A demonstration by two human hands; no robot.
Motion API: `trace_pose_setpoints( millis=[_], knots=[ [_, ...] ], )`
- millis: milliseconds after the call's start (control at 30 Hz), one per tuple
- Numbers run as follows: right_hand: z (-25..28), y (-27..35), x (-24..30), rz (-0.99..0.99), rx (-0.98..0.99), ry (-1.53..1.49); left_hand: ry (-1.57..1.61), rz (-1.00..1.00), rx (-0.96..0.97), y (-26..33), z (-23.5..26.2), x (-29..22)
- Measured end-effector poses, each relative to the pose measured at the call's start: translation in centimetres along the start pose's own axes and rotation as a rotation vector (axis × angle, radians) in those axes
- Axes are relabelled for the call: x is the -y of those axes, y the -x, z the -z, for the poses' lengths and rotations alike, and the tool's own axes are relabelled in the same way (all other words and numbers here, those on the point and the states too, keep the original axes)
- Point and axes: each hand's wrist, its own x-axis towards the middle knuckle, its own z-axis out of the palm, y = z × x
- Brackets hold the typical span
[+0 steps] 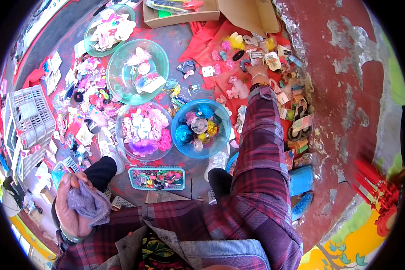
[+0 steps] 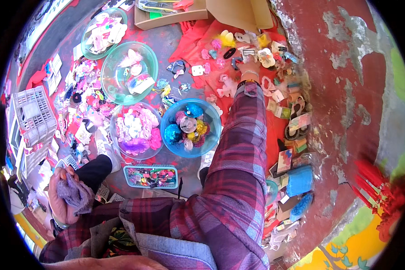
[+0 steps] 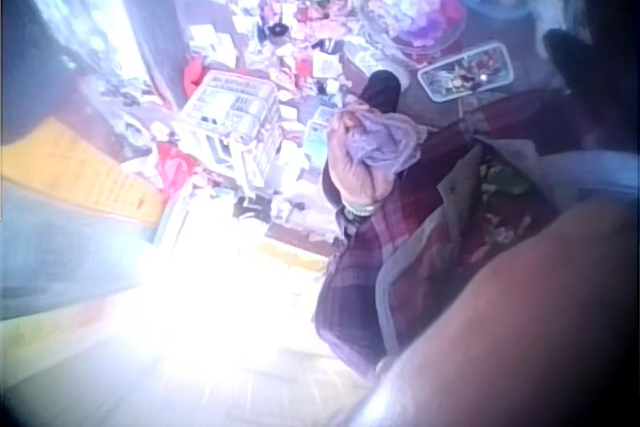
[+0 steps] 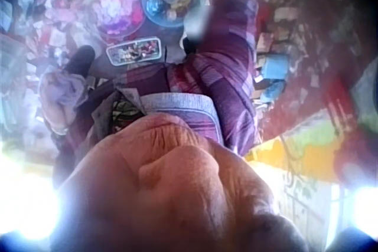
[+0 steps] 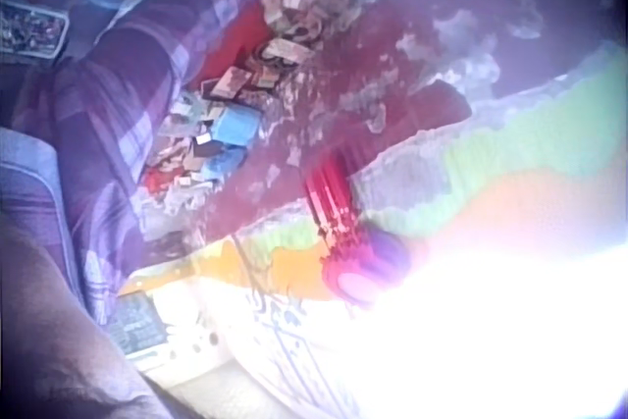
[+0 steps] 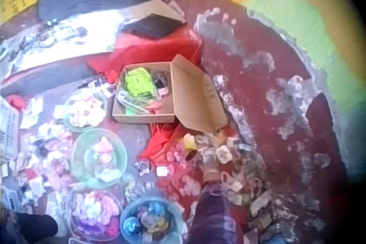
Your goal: The person sits on the floor and sorts through a large pile of small colorful items, including hair accessories and toys. They pick up individual items, inspect them, and place them into various plastic bowls and containers, occasionally wiping items with a cloth.
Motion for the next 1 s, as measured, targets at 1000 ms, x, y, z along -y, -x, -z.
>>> trace_pose_setpoints(
  millis=[1000],
  knots=[
    [3.0, -6.2, -2.0, 0.076, 0.209, 0.277, -0.074, 0.022, -0.115, -2.0, -1.7, 0.5]
  ],
)
